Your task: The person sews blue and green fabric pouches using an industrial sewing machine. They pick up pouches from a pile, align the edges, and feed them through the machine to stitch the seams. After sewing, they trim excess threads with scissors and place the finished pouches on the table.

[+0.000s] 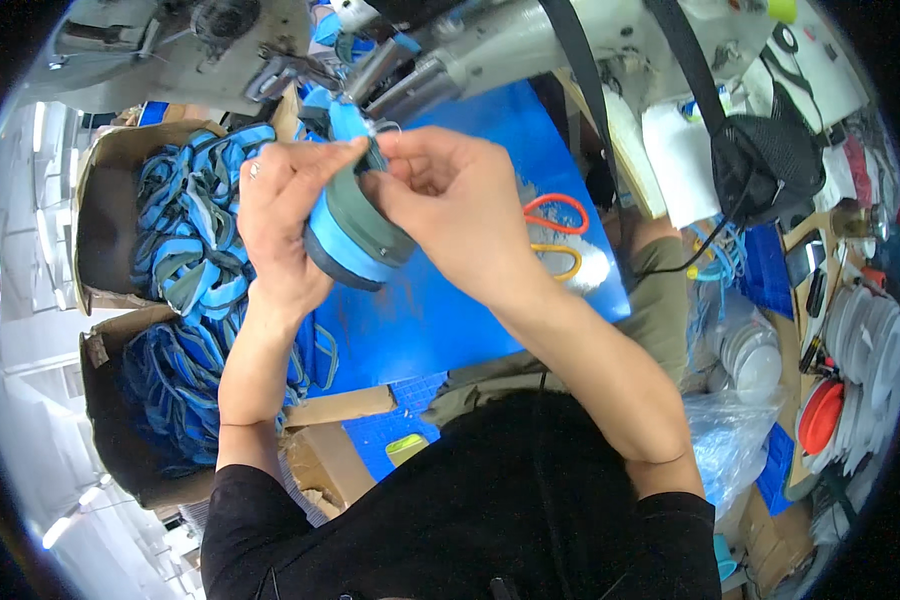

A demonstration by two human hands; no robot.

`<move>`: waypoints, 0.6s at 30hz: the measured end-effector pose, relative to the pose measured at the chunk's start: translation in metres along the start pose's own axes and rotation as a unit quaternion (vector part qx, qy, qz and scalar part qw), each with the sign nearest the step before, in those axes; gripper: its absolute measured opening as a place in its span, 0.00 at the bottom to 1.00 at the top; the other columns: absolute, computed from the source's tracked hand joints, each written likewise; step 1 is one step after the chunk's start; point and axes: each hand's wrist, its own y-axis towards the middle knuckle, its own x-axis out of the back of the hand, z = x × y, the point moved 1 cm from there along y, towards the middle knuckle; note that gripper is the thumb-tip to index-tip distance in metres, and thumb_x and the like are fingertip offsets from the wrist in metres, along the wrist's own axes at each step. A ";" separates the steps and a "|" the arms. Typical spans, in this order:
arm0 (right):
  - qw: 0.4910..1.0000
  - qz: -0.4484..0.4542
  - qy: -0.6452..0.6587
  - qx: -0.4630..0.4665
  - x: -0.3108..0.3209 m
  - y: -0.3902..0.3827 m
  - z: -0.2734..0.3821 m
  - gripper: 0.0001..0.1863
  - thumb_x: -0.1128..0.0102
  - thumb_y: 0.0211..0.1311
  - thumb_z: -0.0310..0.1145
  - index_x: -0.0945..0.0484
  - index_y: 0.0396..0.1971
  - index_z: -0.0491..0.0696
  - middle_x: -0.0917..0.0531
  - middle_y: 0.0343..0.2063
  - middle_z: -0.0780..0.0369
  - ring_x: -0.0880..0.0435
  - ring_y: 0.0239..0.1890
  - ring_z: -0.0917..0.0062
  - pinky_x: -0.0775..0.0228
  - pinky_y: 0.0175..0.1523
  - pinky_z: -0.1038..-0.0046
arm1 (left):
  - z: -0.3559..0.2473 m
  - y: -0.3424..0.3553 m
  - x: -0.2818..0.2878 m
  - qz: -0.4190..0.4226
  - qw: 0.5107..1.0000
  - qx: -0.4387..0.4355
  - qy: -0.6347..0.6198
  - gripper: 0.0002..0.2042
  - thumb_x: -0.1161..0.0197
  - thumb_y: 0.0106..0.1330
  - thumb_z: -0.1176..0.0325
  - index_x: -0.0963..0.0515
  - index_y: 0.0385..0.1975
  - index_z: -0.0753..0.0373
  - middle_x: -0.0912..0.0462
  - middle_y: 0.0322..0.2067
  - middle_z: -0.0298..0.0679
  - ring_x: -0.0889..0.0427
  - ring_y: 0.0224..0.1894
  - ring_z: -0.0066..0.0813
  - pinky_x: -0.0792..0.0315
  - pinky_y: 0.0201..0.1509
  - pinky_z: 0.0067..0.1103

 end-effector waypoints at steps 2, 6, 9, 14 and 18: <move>1.000 -0.011 0.006 0.011 -0.004 0.003 0.002 0.13 0.33 0.64 0.21 0.16 0.48 0.38 0.13 0.34 0.63 0.15 0.33 0.86 0.23 0.38 0.82 | -0.001 0.003 0.000 0.006 1.000 0.004 0.012 0.17 0.28 0.53 0.63 0.12 0.44 0.57 0.15 0.36 0.32 0.19 0.37 0.31 0.35 0.42 0.28; 0.999 -0.008 -0.004 0.033 -0.008 0.019 -0.001 0.12 0.33 0.64 0.21 0.16 0.47 0.38 0.13 0.32 0.63 0.15 0.33 0.86 0.23 0.38 0.82 | 0.014 0.003 -0.003 0.004 0.999 0.007 0.049 0.18 0.29 0.53 0.63 0.13 0.46 0.55 0.16 0.36 0.31 0.19 0.39 0.32 0.36 0.42 0.30; 0.999 -0.007 -0.015 0.044 -0.005 0.026 -0.005 0.11 0.32 0.64 0.22 0.16 0.45 0.38 0.13 0.32 0.62 0.15 0.33 0.85 0.23 0.38 0.82 | 0.019 0.004 -0.008 -0.005 0.998 -0.001 0.064 0.18 0.28 0.52 0.63 0.13 0.46 0.55 0.16 0.36 0.31 0.19 0.38 0.34 0.36 0.41 0.30; 0.998 0.017 -0.026 0.054 0.002 0.030 -0.006 0.13 0.28 0.62 0.25 0.16 0.46 0.38 0.13 0.35 0.61 0.16 0.35 0.84 0.23 0.40 0.82 | 0.032 0.000 -0.010 -0.003 0.980 0.118 -0.162 0.15 0.29 0.58 0.69 0.15 0.46 0.61 0.14 0.41 0.37 0.16 0.46 0.34 0.27 0.52 0.28; 0.998 0.036 -0.039 0.034 0.004 0.029 -0.001 0.17 0.25 0.61 0.27 0.17 0.47 0.37 0.13 0.37 0.61 0.15 0.39 0.84 0.23 0.44 0.82 | 0.061 -0.011 -0.006 0.020 0.908 0.234 -0.347 0.15 0.34 0.65 0.70 0.18 0.50 0.67 0.14 0.47 0.39 0.17 0.49 0.29 0.25 0.56 0.24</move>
